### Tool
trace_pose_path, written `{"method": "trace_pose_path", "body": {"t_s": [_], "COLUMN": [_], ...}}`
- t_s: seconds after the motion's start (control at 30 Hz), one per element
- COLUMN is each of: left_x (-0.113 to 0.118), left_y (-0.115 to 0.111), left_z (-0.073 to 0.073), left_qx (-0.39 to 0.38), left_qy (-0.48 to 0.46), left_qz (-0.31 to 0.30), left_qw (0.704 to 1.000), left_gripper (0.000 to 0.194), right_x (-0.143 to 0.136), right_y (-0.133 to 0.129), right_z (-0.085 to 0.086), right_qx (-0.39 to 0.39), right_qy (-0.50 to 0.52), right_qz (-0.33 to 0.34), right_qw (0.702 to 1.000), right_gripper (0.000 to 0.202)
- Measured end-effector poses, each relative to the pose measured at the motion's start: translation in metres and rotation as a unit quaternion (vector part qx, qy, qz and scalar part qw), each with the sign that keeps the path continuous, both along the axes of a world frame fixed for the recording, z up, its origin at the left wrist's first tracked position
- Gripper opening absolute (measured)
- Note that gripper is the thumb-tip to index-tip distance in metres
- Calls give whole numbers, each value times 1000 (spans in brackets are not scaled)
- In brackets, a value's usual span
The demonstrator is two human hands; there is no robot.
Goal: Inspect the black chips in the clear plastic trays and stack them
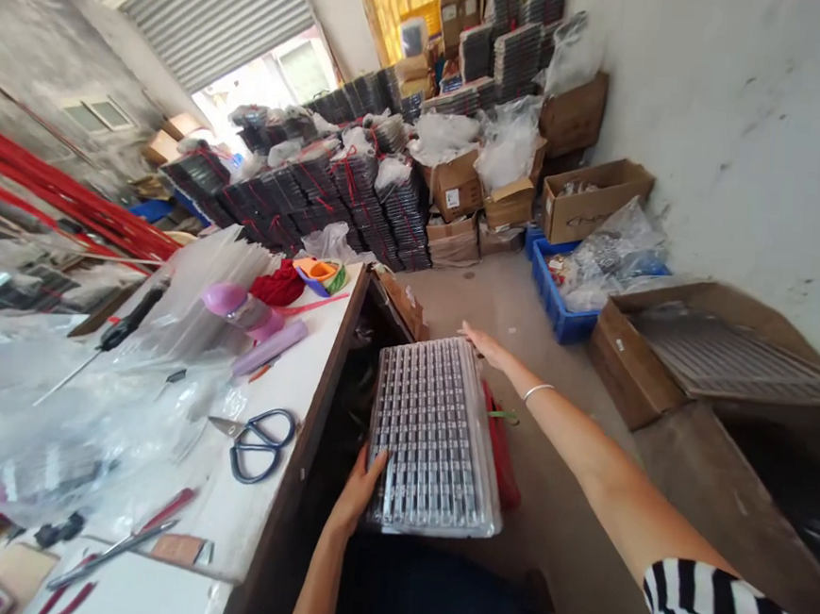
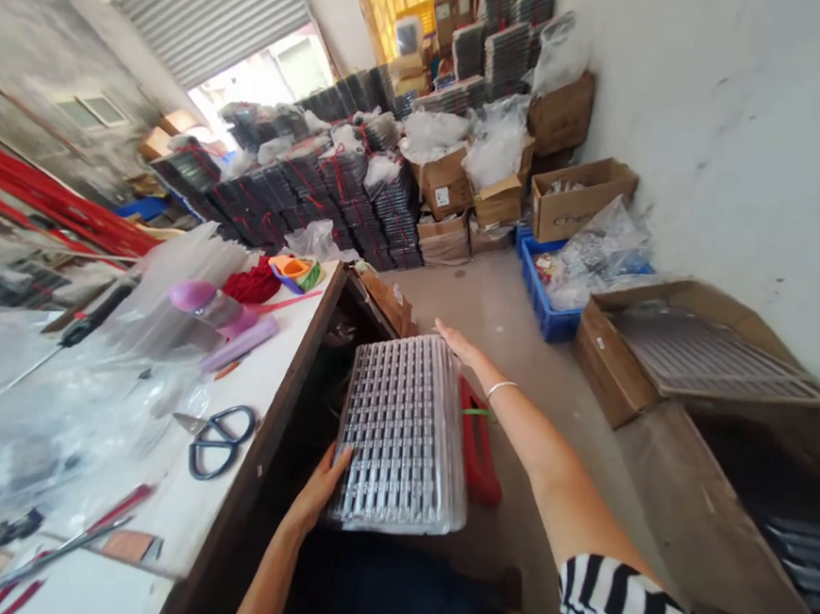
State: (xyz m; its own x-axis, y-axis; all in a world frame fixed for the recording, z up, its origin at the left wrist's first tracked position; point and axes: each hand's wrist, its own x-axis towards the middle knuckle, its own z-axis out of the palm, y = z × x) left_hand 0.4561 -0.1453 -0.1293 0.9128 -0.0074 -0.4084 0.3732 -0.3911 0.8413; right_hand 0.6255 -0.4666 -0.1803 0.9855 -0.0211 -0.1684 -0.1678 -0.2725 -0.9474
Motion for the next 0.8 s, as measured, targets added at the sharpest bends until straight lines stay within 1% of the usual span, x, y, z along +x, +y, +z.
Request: {"method": "trace_pose_path", "body": {"t_s": [0.1,0.23,0.37,0.5,0.6,0.67,0.73,0.8], "left_x": [-4,-4,-1,-1,0,2,3,-1], "left_y": [1,-3,-5,-4,-4,-4,-4,-1], "left_z": [-7,-9,-9,-11,-12,-14,-15,-16], "left_qx": [-2,-12,-19,-23,-32,-42,-61,-90], "left_qy": [13,9,11,10,1,-2,-1,-2], "left_qz": [-10,-18,-25,-25,-17,-9,-2,7], "left_qw": [1000,1000,999,999,999,999,998,996], "left_gripper": [64,64,65,70,71,71,71,68], "right_x": [1,2,2,2,-1,-10,-28,-50], "right_y": [8,11,7,9,12,13,13,17], "right_z": [-12,-27,-34,-33,-29,-27,-25,-22], "right_qx": [68,122,143,141,135,127,114,100], "right_qy": [2,10,13,-1,-25,-50,-78,-111], "right_qz": [20,28,17,-5,-38,-76,-127,-178], "right_qw": [997,992,990,990,990,988,982,973], "right_gripper": [35,35,35,35,35,34,34,35]}}
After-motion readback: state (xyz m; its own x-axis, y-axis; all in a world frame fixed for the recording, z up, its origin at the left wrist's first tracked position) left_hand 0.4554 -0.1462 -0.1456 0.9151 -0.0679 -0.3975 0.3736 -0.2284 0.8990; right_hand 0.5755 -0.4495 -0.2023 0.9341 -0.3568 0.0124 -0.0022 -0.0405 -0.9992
